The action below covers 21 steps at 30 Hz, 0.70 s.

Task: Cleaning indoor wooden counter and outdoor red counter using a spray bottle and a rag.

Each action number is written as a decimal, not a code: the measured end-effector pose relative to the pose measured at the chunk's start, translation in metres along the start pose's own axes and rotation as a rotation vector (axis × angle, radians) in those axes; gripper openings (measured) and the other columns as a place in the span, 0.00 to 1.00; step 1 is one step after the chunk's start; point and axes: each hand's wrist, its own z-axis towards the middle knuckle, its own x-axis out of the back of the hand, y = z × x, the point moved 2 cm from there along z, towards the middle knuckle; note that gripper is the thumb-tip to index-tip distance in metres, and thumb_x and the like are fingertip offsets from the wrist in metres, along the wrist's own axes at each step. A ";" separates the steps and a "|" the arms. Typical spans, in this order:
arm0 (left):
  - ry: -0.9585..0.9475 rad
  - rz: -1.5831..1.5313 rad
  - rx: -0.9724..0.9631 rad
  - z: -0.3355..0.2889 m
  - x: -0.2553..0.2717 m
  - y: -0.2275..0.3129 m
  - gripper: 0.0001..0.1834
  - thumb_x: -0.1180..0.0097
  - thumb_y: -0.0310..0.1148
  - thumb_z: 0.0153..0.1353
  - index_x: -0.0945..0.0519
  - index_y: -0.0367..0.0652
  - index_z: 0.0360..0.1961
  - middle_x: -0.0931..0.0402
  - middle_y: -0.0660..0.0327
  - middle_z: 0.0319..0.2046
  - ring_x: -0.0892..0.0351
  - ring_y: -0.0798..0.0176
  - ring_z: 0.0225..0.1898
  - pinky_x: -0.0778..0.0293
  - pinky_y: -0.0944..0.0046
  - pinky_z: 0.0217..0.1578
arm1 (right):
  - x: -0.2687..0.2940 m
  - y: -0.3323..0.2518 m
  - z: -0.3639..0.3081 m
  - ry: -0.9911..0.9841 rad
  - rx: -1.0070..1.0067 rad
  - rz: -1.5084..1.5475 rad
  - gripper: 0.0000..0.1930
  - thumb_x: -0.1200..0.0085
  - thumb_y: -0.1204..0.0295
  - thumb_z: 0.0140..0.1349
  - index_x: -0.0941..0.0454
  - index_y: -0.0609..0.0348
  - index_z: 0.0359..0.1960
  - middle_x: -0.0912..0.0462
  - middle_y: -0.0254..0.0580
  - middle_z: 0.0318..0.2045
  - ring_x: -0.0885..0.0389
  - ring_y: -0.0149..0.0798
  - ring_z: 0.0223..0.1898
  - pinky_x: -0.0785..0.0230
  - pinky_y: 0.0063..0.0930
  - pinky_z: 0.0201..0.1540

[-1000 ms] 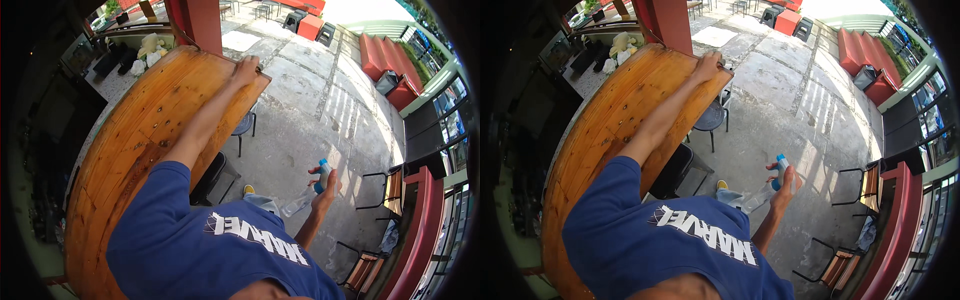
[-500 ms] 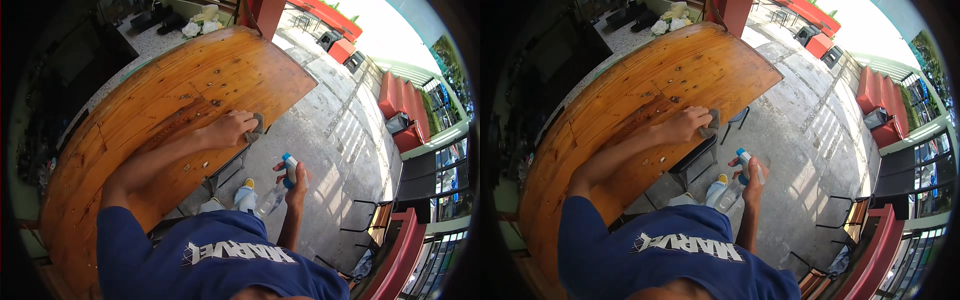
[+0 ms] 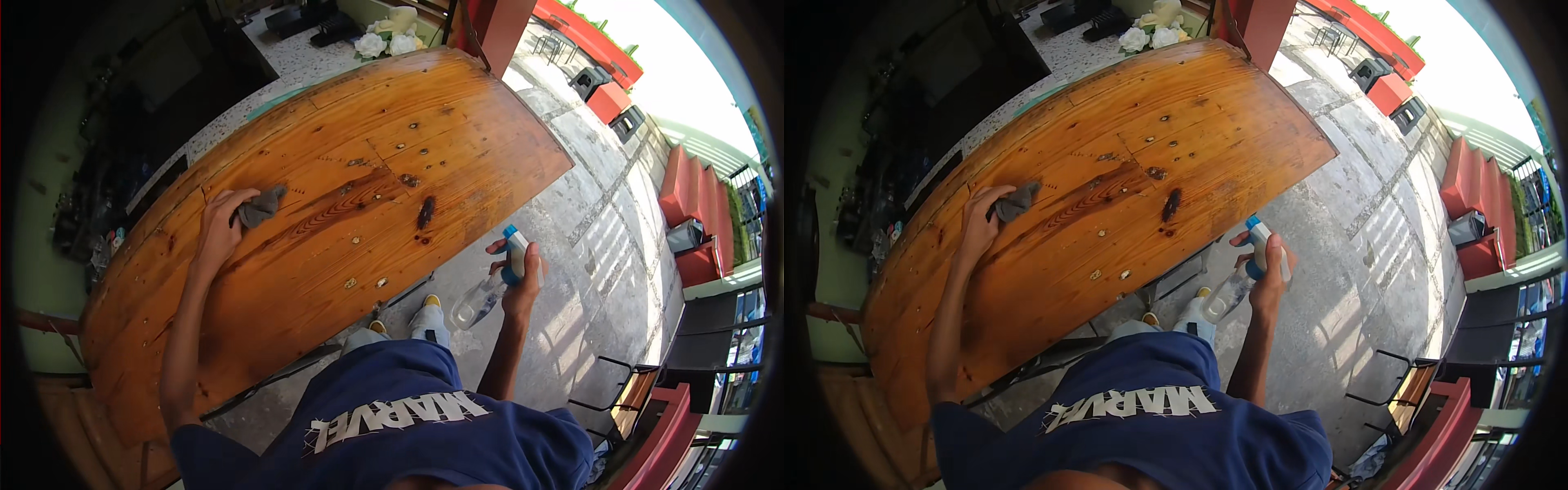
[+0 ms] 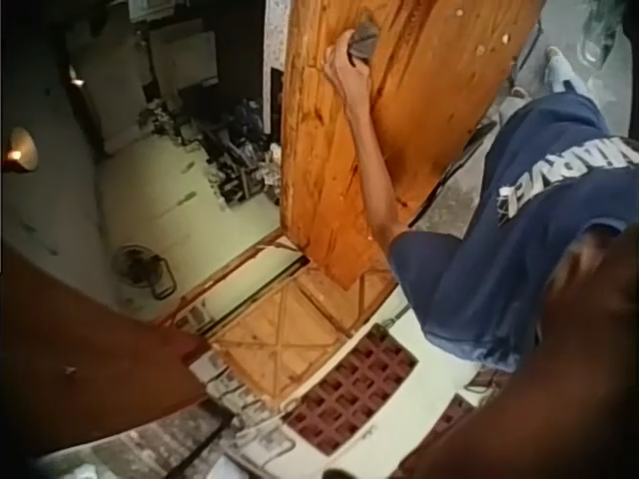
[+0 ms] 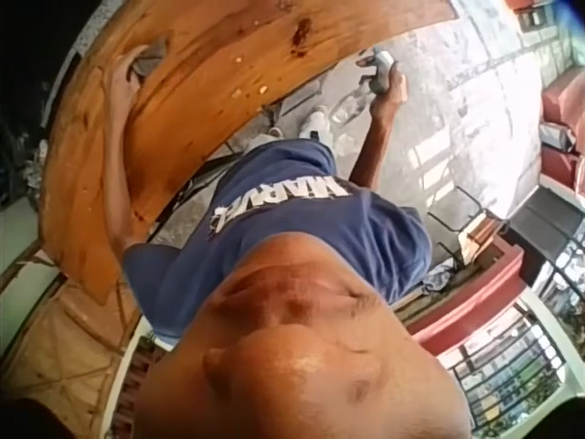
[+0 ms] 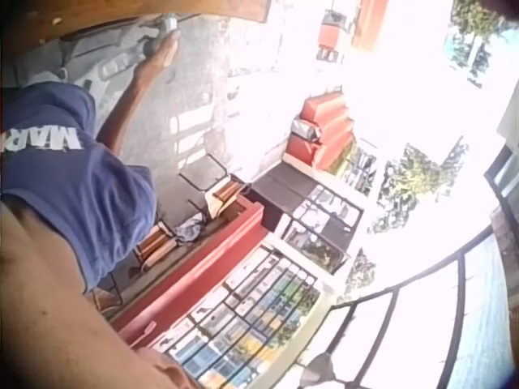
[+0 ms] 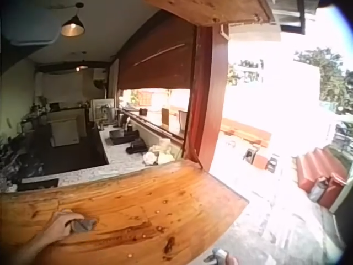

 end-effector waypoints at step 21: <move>0.135 -0.089 -0.340 0.478 -0.318 0.105 0.15 0.50 0.14 0.46 0.17 0.38 0.34 0.20 0.51 0.33 0.23 0.46 0.42 0.29 0.50 0.42 | 0.079 -0.006 0.160 -0.120 0.044 -0.049 0.37 0.59 0.41 0.64 0.24 0.75 0.40 0.19 0.53 0.32 0.19 0.40 0.30 0.29 0.25 0.25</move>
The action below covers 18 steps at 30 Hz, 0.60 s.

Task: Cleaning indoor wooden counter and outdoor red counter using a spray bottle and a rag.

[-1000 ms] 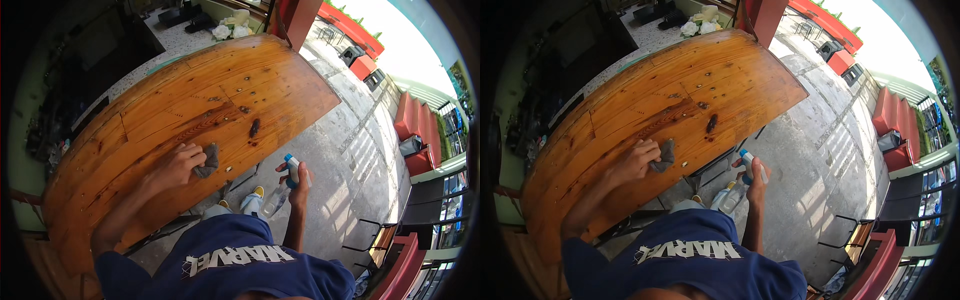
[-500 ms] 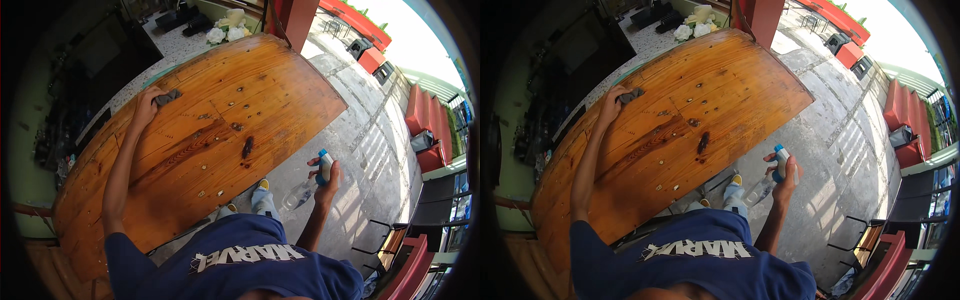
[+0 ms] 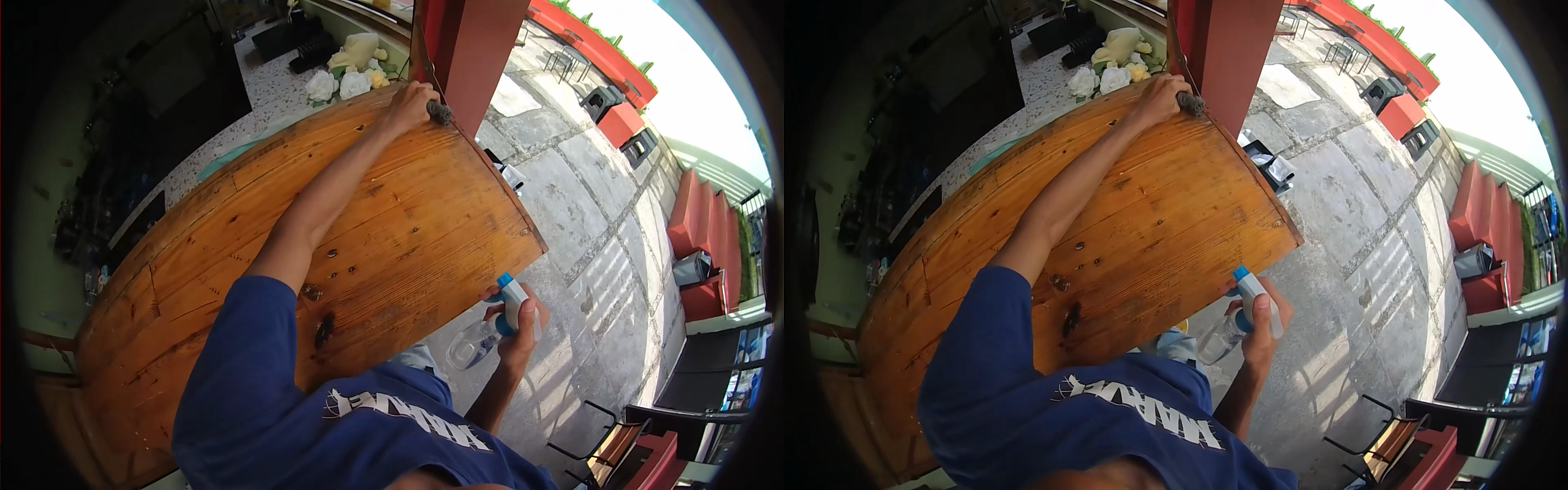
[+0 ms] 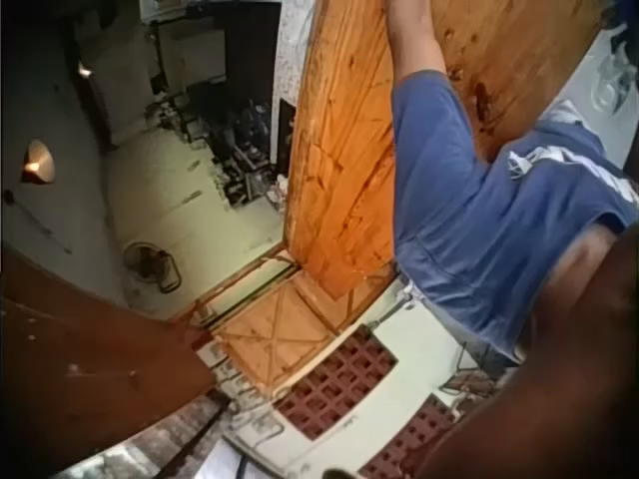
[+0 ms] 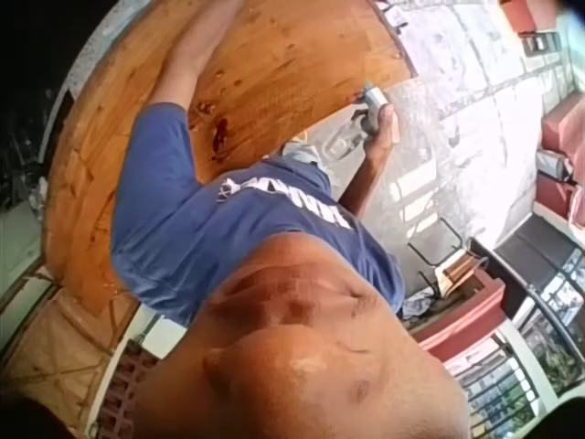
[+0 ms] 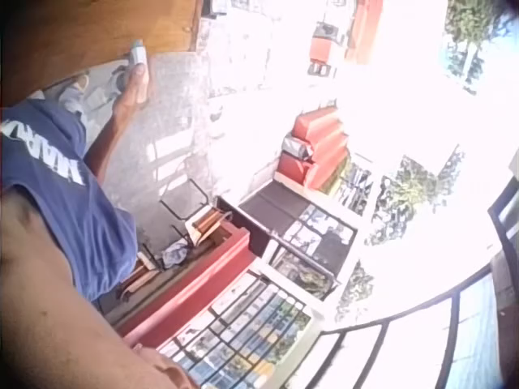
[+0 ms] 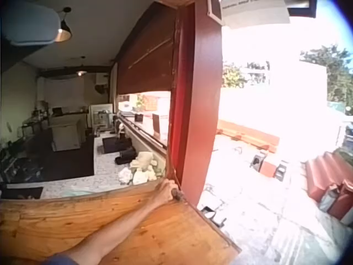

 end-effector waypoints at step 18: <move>-0.117 -0.092 0.038 -0.016 0.020 0.018 0.06 0.45 0.20 0.45 0.26 0.30 0.28 0.28 0.48 0.27 0.26 0.44 0.32 0.32 0.50 0.34 | 0.013 0.020 0.064 -0.128 -0.231 0.119 0.34 0.57 0.43 0.64 0.21 0.70 0.33 0.17 0.47 0.27 0.23 0.30 0.21 0.34 0.22 0.24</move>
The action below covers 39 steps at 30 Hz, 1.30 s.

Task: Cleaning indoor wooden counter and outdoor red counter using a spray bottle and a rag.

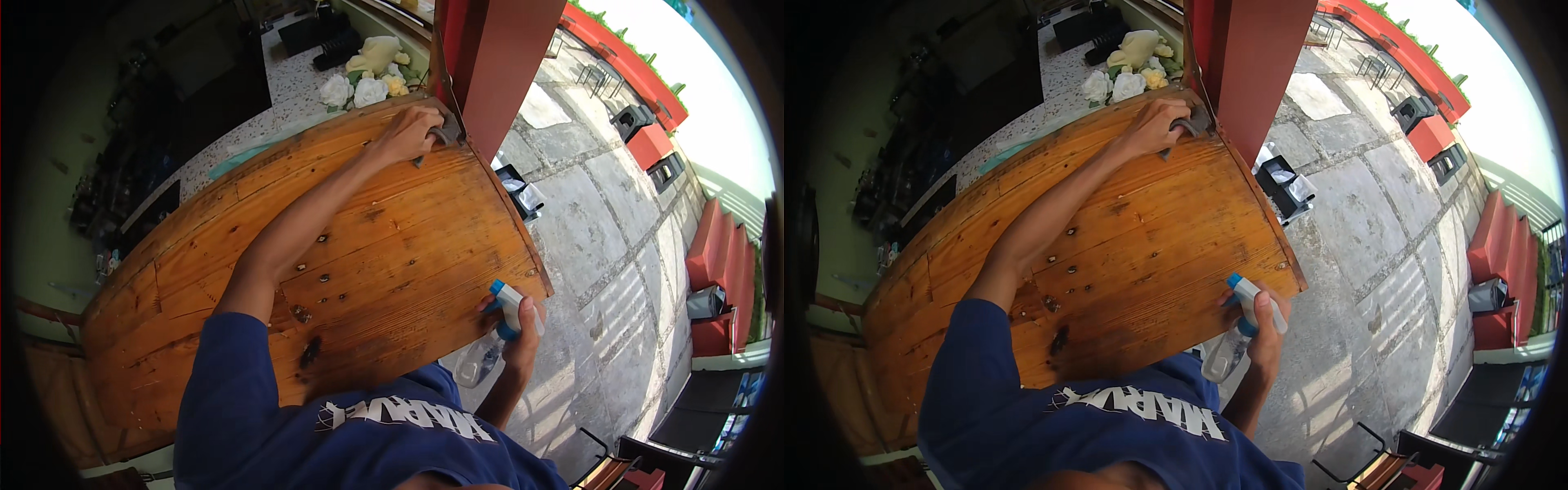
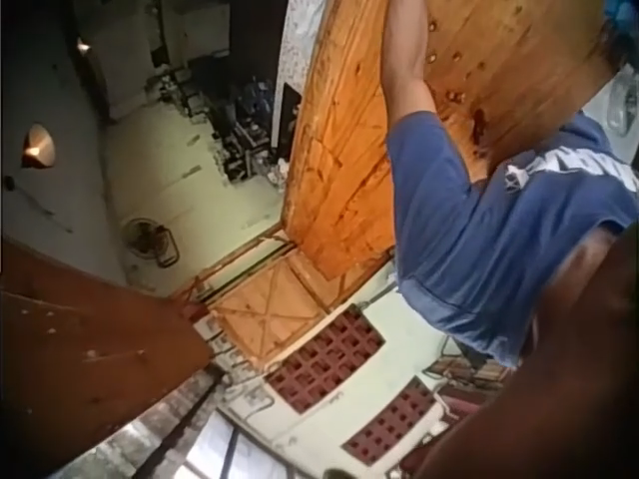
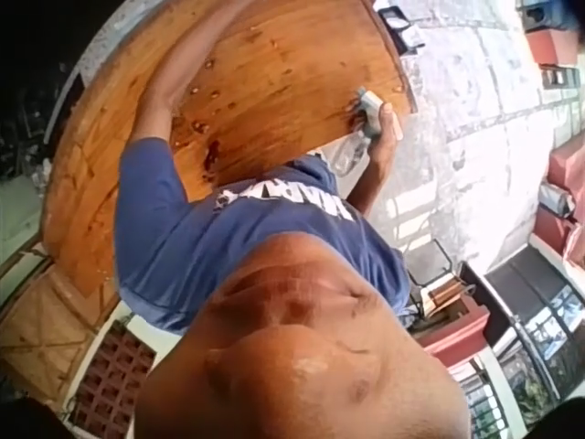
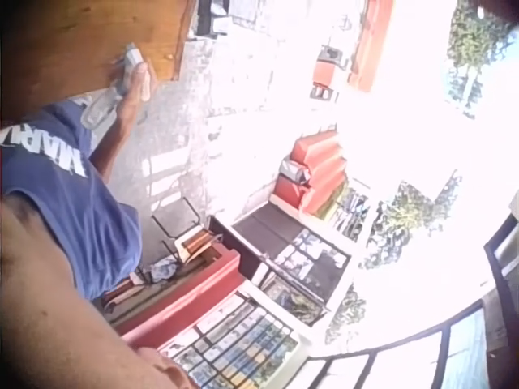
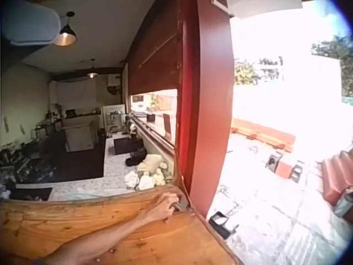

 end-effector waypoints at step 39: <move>0.041 0.352 0.426 -0.164 0.148 -0.053 0.18 0.54 0.10 0.46 0.17 0.29 0.36 0.23 0.49 0.29 0.23 0.47 0.30 0.29 0.60 0.32 | 0.002 0.007 0.002 -0.026 0.041 -0.062 0.31 0.62 0.46 0.68 0.23 0.67 0.37 0.18 0.47 0.25 0.24 0.32 0.19 0.34 0.21 0.22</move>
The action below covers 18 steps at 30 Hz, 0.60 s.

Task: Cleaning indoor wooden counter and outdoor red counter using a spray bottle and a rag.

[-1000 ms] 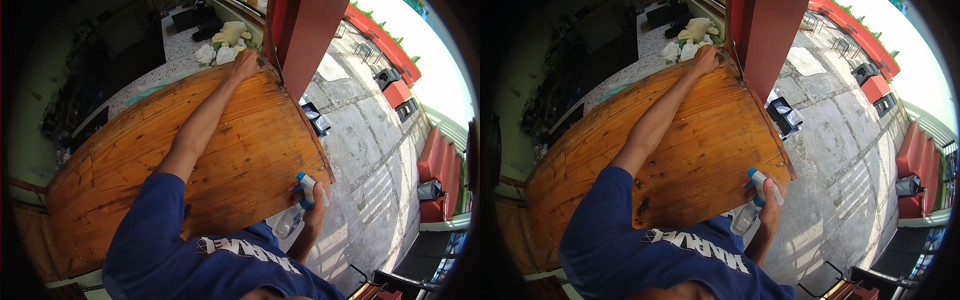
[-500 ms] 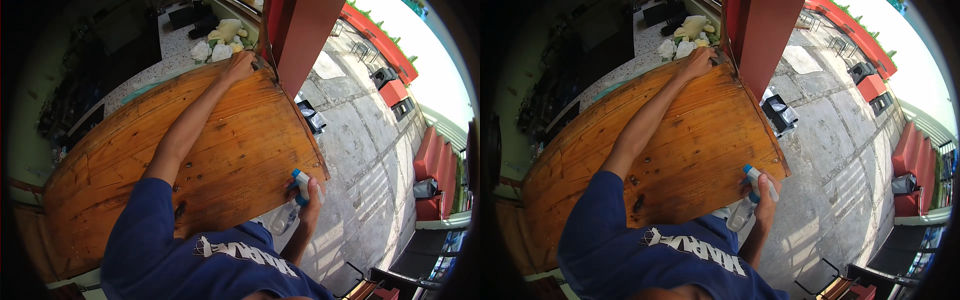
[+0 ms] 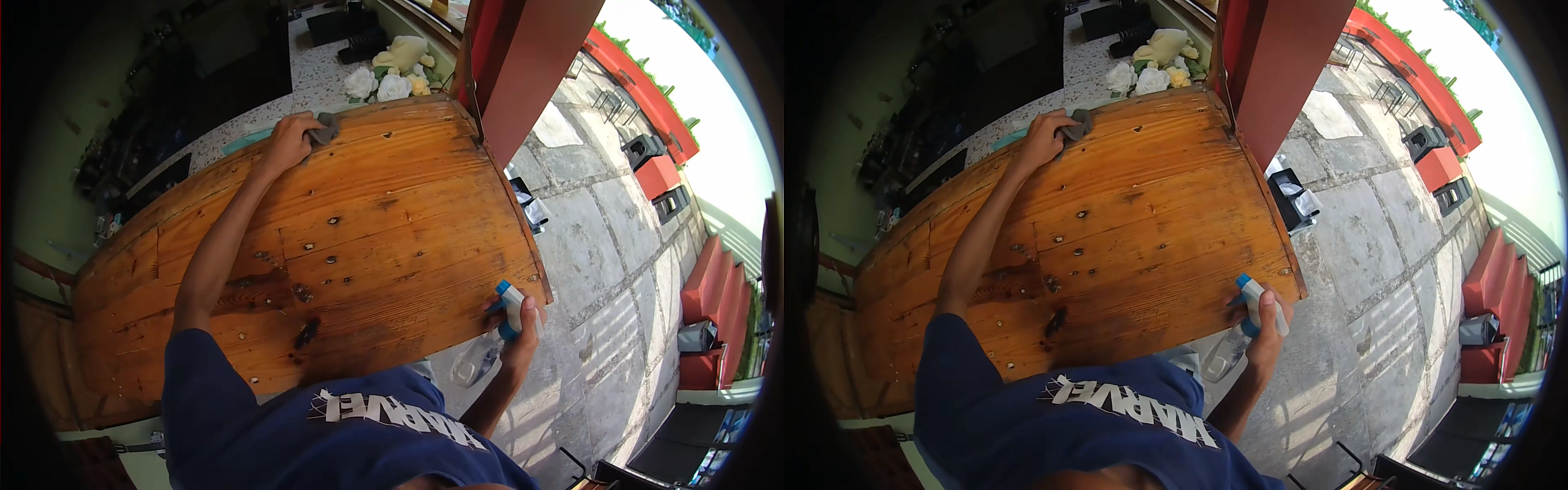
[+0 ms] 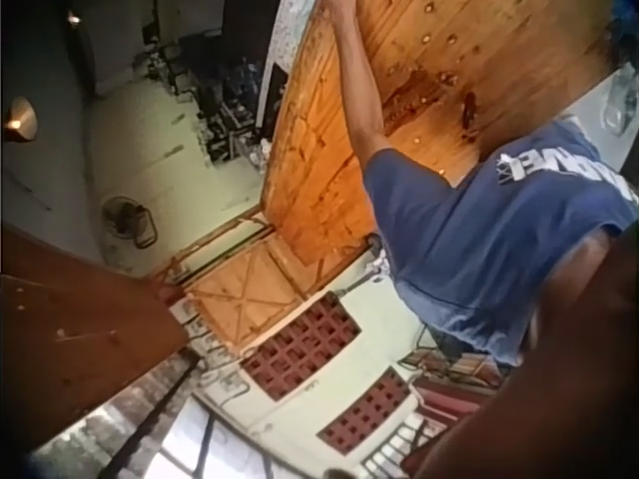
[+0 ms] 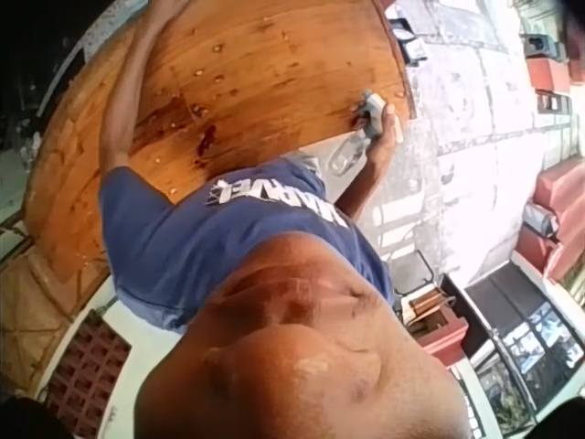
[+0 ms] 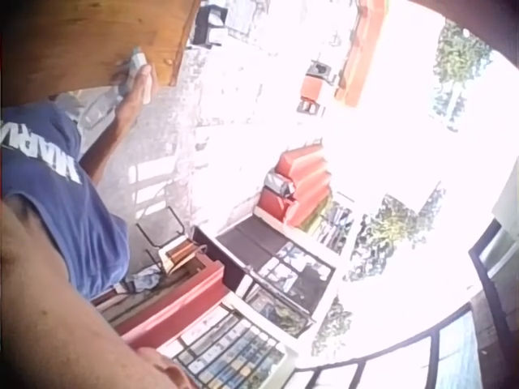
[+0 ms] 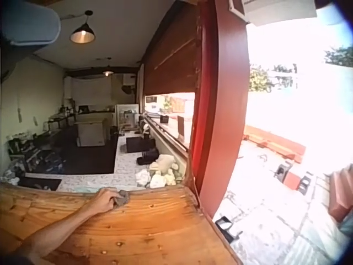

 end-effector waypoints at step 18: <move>0.009 -0.159 -0.219 0.102 -0.129 0.111 0.13 0.35 0.23 0.47 0.17 0.35 0.36 0.25 0.45 0.39 0.26 0.45 0.45 0.27 0.51 0.47 | 0.005 0.005 -0.002 0.094 0.025 -0.037 0.32 0.68 0.45 0.71 0.23 0.65 0.34 0.18 0.46 0.24 0.26 0.32 0.17 0.35 0.23 0.22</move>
